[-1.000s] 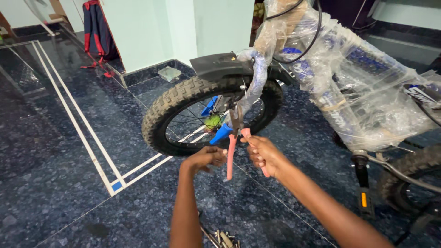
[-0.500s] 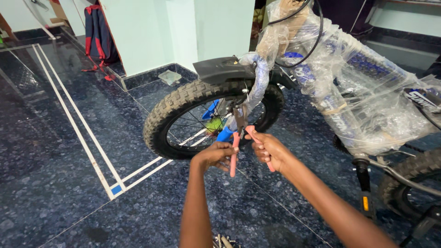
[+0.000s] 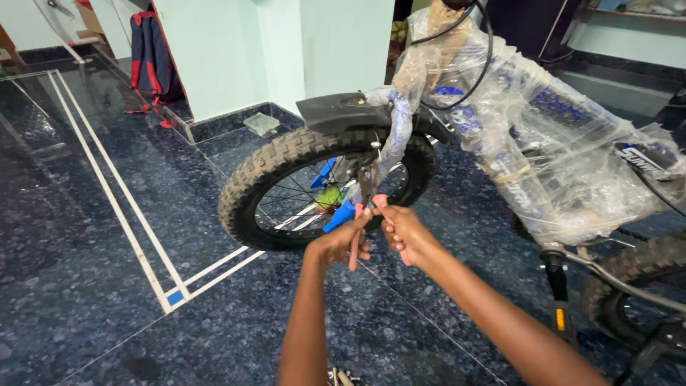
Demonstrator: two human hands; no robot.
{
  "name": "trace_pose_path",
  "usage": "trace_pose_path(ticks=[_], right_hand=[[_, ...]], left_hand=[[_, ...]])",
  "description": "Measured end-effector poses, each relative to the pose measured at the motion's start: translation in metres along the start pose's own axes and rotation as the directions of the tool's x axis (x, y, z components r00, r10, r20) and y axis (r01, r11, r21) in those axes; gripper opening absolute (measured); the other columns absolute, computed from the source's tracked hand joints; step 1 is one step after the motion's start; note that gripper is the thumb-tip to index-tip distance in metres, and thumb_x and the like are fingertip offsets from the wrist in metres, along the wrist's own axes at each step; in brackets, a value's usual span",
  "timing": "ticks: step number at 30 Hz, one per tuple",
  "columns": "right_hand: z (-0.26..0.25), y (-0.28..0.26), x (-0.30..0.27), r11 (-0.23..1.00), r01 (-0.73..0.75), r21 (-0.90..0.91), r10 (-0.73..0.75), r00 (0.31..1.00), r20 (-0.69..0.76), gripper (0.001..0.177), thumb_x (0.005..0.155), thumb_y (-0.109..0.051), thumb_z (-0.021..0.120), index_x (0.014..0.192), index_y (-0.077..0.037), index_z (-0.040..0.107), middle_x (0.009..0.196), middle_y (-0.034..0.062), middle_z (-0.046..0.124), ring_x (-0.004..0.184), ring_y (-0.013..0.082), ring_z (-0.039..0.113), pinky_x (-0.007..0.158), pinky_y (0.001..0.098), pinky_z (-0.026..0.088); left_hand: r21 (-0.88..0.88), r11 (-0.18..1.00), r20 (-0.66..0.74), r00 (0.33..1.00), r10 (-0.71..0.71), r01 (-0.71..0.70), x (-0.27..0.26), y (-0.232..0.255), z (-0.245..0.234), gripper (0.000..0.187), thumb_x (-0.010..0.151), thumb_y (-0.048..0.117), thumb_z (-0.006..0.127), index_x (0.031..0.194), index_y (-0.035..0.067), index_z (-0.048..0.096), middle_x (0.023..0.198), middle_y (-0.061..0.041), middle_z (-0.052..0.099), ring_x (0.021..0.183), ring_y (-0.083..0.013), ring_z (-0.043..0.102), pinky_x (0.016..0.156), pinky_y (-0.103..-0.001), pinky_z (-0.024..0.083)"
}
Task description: The person uses pink-handled pliers to tighten a bolt on the front wheel axle of a partially wrapped bicycle. They then move to the handlebars and use the pliers to tighten a bolt on the brake lever assembly.
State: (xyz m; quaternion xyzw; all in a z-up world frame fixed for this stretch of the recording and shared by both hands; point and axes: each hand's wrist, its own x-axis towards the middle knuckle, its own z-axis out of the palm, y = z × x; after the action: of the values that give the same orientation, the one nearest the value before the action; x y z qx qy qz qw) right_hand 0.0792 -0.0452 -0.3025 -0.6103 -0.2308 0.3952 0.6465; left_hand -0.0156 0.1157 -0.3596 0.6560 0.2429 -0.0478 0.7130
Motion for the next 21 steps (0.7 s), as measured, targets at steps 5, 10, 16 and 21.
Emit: trace_pose_path(ticks=[5,10,16,21], right_hand=[[0.009,0.017,0.010,0.998,0.063,-0.004,-0.063,0.993,-0.099,0.030,0.104,-0.036,0.054,0.093,-0.008,0.059,0.058,-0.0039,0.044,0.035,0.0053,0.031,0.028,0.0244,0.023],[0.017,0.026,0.007,0.994,0.107,0.003,-0.106,0.986,-0.126,0.029,0.102,-0.038,0.053,0.096,-0.011,0.064,0.058,-0.0050,0.044,0.037,0.0033,0.031,0.030,0.0223,0.023],[0.015,0.048,0.021,0.979,0.191,0.072,-0.173,0.963,-0.205,0.047,0.107,-0.047,0.044,0.090,-0.007,0.060,0.062,-0.0031,0.048,0.041,0.0051,0.037,0.032,0.0232,0.027],[0.015,0.056,0.013,0.937,0.344,-0.061,-0.347,0.896,-0.278,0.041,0.104,-0.041,0.046,0.109,-0.009,0.070,0.084,0.0019,0.067,0.060,0.0090,0.055,0.047,0.0240,0.045]], left_hand=[[-0.031,0.998,0.225,0.972,0.062,-0.057,0.006,0.004,0.014,0.088,0.075,0.094,0.037,0.107,0.015,0.059,0.092,-0.007,0.063,0.086,-0.0310,0.067,0.092,-0.067,0.051],[0.024,0.999,0.082,0.996,0.047,-0.049,0.003,0.002,0.017,0.091,0.074,0.095,0.034,0.104,0.014,0.062,0.094,-0.010,0.061,0.085,-0.0320,0.067,0.088,-0.067,0.050],[0.001,0.984,0.069,0.982,0.178,-0.179,-0.004,0.000,0.022,0.079,0.081,0.091,0.046,0.095,0.014,0.054,0.089,-0.007,0.063,0.077,-0.0237,0.064,0.076,-0.055,0.057],[-0.029,0.981,-0.011,0.981,0.191,-0.191,-0.019,0.007,0.035,0.068,0.084,0.081,0.049,0.098,0.015,0.059,0.084,-0.001,0.061,0.068,-0.0209,0.059,0.061,-0.043,0.053]])
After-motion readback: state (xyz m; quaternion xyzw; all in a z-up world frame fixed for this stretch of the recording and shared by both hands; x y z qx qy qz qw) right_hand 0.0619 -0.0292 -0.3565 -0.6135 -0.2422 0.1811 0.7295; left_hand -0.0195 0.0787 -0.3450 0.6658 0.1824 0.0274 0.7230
